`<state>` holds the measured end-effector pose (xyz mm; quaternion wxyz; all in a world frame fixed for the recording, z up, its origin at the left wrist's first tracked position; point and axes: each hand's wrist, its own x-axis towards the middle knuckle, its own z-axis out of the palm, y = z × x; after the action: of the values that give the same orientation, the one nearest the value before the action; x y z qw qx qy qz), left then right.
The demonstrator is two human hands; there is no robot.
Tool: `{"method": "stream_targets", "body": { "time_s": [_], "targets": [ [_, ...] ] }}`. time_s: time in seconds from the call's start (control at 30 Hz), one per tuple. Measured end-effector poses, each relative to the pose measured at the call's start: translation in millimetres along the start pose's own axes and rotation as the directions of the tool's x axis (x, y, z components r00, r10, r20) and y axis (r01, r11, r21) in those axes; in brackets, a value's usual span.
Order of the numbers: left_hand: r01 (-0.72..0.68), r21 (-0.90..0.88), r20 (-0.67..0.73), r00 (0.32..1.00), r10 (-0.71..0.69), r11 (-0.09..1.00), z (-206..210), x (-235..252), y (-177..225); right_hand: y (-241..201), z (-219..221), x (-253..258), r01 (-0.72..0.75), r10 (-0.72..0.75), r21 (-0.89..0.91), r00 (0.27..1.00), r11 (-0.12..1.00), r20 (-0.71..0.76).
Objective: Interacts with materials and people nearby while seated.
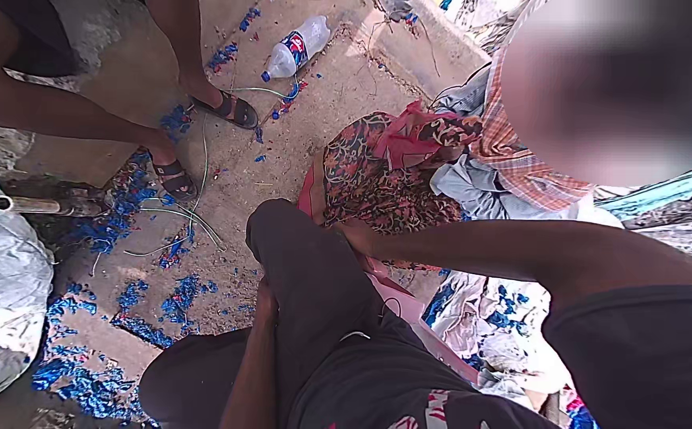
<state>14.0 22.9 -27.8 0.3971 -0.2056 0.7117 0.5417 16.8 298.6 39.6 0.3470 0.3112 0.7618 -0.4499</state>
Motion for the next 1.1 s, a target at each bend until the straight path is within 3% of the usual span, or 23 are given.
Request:
{"method": "stream_targets", "body": {
  "time_s": [0.6,0.87,0.97,1.1],
  "targets": [
    [0.007,0.082,-0.022,1.000,-0.005,0.997,-1,8,-12,0,0,0,-0.007,0.007,-0.001,1.000,1.000,-0.003],
    [0.074,0.060,0.005,0.997,-0.074,0.995,0,-1,6,3,2,3,0.054,-0.054,0.004,0.998,0.999,-0.031],
    [-0.031,0.011,-0.022,0.999,0.032,0.999,2,-6,4,1,1,3,0.039,-0.040,-0.036,0.999,0.999,-0.028],
    [0.001,0.073,-0.051,0.999,0.002,0.997,6,-29,32,-1,0,-1,0.047,-0.048,-0.052,0.999,0.998,-0.024]
  ]
}}
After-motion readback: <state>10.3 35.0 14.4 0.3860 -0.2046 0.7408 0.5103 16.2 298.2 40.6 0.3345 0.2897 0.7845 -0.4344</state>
